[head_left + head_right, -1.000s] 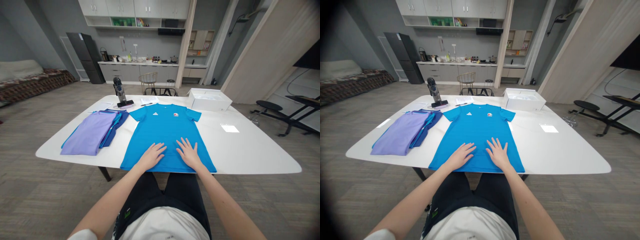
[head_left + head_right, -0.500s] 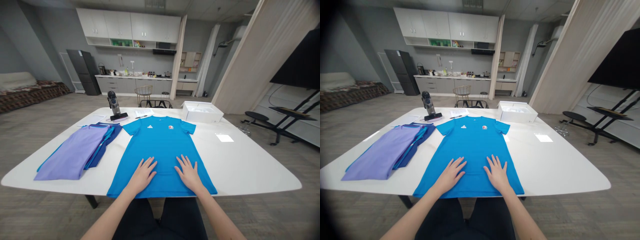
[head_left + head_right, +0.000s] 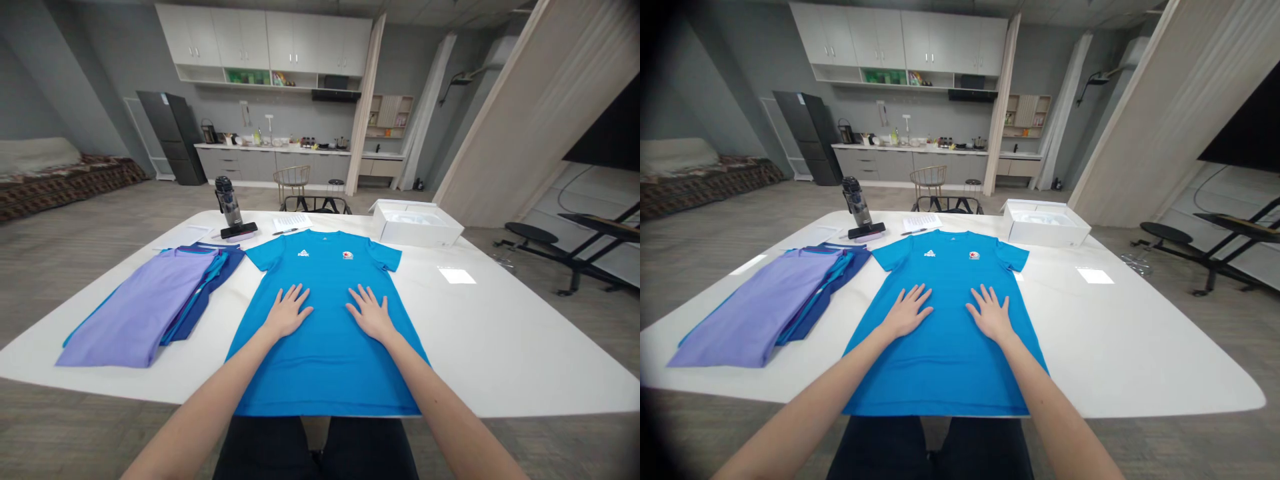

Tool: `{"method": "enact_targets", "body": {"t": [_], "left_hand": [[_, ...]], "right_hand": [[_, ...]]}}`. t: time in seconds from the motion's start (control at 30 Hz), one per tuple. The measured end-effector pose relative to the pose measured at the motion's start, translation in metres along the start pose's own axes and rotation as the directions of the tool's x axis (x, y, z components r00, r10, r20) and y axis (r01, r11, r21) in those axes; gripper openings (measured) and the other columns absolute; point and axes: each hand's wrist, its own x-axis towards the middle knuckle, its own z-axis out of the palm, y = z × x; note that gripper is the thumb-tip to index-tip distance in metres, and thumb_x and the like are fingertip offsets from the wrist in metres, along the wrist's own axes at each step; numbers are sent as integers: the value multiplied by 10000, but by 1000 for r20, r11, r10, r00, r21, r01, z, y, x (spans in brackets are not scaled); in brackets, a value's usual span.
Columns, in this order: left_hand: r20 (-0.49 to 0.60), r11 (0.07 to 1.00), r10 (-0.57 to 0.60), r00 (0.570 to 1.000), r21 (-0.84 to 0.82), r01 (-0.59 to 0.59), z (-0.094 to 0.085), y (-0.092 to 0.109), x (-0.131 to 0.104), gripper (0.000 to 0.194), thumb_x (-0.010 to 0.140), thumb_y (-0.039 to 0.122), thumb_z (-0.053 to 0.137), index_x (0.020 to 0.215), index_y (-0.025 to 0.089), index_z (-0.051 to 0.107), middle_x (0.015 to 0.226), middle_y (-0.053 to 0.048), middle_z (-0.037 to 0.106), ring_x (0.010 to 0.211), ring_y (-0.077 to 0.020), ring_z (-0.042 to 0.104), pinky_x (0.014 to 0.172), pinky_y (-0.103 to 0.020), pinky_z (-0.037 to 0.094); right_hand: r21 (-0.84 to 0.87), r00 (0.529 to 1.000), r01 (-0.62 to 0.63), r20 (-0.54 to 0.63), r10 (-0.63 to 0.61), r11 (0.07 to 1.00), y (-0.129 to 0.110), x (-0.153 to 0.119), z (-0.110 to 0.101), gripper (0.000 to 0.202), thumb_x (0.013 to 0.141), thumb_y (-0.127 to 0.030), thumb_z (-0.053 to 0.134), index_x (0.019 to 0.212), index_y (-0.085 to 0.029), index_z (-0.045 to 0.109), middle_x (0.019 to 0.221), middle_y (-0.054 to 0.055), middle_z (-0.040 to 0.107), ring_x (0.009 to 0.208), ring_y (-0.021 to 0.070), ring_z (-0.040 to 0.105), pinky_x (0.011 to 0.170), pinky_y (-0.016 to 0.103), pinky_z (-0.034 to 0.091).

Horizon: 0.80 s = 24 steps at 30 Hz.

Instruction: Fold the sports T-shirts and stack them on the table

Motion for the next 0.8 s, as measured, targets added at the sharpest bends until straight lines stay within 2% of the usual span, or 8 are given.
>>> {"method": "enact_targets", "body": {"t": [0.07,0.17,0.3,0.37,0.43,0.53,0.67,0.8], "left_hand": [[6,1000,3,1000,4,-3,3,-2,-4,676,1017,663,240,1609,341,294,1689,-25,224,1572,-281,184,1266,-587,127],[-10,1000,10,1000,22,-9,6,0,-18,666,1020,654,248,1617,359,253,1689,-11,217,1571,-288,184,1264,-592,132],[-8,999,18,1000,34,-18,5,8,-36,662,1023,642,266,1623,367,223,1693,-18,201,1568,-311,189,1252,-616,149],[11,998,53,999,19,-53,2,14,-36,659,1022,648,256,1624,385,205,1696,-15,187,1567,-316,191,1243,-638,146],[28,995,99,995,0,-99,-2,19,-26,647,1024,649,231,1622,406,194,1699,1,174,1568,-304,193,1241,-643,150],[32,994,110,993,-13,-110,-8,24,13,641,1029,638,193,1616,387,249,1701,0,181,1573,-285,180,1250,-618,153],[39,999,42,998,-26,-41,-10,24,93,663,1028,630,209,1610,326,304,1703,-39,187,1577,-288,159,1256,-593,150],[51,998,-30,998,-48,32,-1,23,171,668,1030,606,219,1618,296,287,1707,-54,174,1579,-296,149,1252,-591,160]], "right_hand": [[-26,999,-38,-11,38,999,13,0,4,674,1024,-679,196,1624,-380,258,1704,21,180,1571,319,119,1209,682,74],[-52,998,-48,-41,46,997,29,-14,10,692,1012,-702,198,1625,-385,252,1702,3,180,1571,318,117,1233,636,77],[-53,999,-49,-23,48,997,35,-38,12,714,1001,-721,197,1630,-385,236,1703,-6,165,1570,334,104,1235,637,89],[-36,999,-46,18,47,998,36,-39,9,722,996,-729,195,1630,-386,232,1703,0,169,1568,343,111,1224,658,113],[-22,999,-25,31,25,999,38,-28,3,721,999,-724,193,1632,-380,235,1704,12,175,1567,344,124,1213,675,131],[-31,999,29,-11,-30,999,45,11,-9,707,1014,-693,215,1631,-350,261,1705,27,176,1570,328,116,1216,671,119],[-25,1000,12,-28,-13,1000,55,83,-17,674,1036,-642,236,1622,-315,299,1704,41,187,1570,318,124,1216,656,146],[-33,998,2,-55,-3,999,55,147,-15,681,1048,-612,231,1617,-248,319,1695,84,218,1566,300,152,1228,615,147]]}}
